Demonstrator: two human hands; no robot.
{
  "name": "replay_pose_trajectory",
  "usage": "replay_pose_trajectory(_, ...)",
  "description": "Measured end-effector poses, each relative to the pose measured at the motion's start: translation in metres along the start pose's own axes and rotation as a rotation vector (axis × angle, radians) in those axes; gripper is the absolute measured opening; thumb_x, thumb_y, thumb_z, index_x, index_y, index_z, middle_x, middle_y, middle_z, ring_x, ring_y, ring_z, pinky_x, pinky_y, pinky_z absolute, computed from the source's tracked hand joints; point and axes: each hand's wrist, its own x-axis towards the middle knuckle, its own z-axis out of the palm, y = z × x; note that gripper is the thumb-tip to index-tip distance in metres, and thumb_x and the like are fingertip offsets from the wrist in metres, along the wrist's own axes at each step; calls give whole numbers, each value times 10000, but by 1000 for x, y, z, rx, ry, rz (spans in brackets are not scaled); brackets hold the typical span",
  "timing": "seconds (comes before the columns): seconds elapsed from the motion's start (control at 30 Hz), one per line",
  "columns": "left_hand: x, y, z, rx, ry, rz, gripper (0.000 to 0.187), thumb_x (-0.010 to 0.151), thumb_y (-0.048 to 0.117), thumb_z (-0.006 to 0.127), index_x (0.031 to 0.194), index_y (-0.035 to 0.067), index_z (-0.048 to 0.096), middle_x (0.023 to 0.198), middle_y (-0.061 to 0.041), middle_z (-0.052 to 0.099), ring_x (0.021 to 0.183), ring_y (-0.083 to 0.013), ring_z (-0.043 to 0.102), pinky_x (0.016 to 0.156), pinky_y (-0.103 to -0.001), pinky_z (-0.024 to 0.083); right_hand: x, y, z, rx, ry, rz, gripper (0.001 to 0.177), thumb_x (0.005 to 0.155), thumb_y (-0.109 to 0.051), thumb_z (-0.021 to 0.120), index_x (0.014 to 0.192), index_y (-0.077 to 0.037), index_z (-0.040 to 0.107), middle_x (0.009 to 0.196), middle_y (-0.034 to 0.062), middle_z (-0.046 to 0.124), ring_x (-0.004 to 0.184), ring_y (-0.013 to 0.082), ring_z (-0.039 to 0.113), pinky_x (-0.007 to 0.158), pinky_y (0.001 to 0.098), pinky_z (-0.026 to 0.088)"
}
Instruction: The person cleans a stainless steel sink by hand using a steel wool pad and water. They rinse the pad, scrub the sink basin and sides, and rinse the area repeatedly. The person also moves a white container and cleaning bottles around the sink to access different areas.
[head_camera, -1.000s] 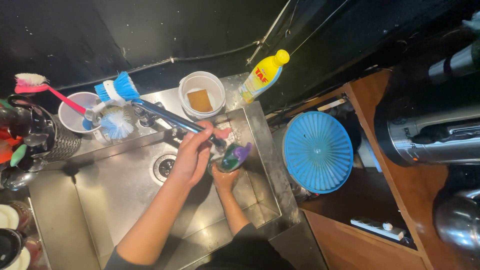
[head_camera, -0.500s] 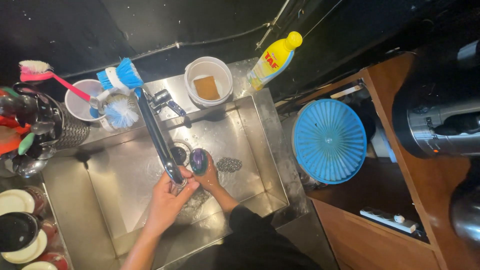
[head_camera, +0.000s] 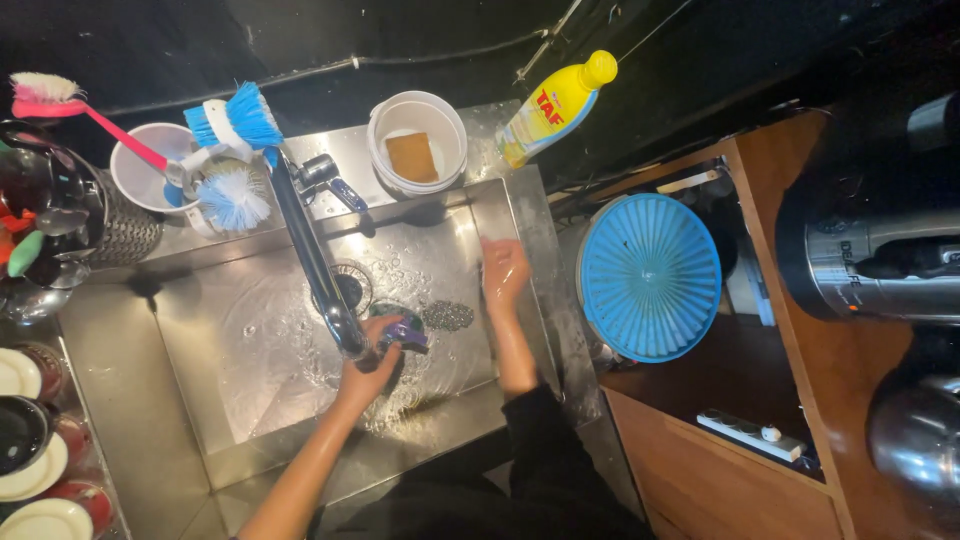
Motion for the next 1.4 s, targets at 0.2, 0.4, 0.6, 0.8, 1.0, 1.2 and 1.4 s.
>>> replay_pose_trajectory(0.2,1,-13,1,-35,42,-106,344,923,78,665,1242,183,736,1213,-158,717,1231,-372,650,1066,-514,501,133,-155,-82,515,227,-136,1096,760,-201,1032,1555,-224,277,1485,142,413,1392,330,448,1183,533,348)
replay_pose_trajectory(0.4,-9,16,-20,-62,68,-170,377,880,14,662,1171,227,772,1100,-142,786,1137,-368,708,1014,-494,538,145,-148,-49,706,384,-187,536,634,-37,995,1070,-10,686,977,171,728,966,265,725,893,405,563)
replay_pose_trajectory(0.6,22,54,-46,-186,87,100,483,894,47,692,1364,109,604,1258,-223,650,1169,-401,652,1021,-531,512,-17,-161,-71,773,52,-475,506,693,-74,951,1151,-48,736,1157,188,740,1143,302,697,1002,415,529)
replay_pose_trajectory(0.8,93,31,-20,-147,135,814,761,733,411,904,1313,15,610,1265,-190,669,1179,-371,659,1010,-464,514,-82,-126,-27,342,-503,-510,561,658,-52,890,1184,-121,710,1081,139,756,1029,379,715,950,491,549)
replay_pose_trajectory(1.0,76,12,-44,-105,212,17,540,661,68,942,1120,2,665,991,-207,719,971,-373,730,868,-475,611,-108,-103,-7,195,-498,-275,368,787,-67,755,1126,-179,667,883,69,688,803,285,679,761,408,563)
replay_pose_trajectory(1.2,50,-68,-46,28,335,-110,167,903,-45,689,1055,14,651,935,-200,730,962,-380,720,855,-499,571,-145,-97,-20,306,-733,-430,102,889,-181,744,986,-173,777,936,83,739,888,259,703,817,381,576)
replay_pose_trajectory(1.4,32,-65,-57,106,374,-231,413,810,37,835,1185,129,690,1044,-153,743,1080,-391,693,991,-520,529,-16,-44,-58,-340,-70,-301,555,1028,-333,611,1441,19,497,1488,284,471,1401,434,422,1159,545,330)
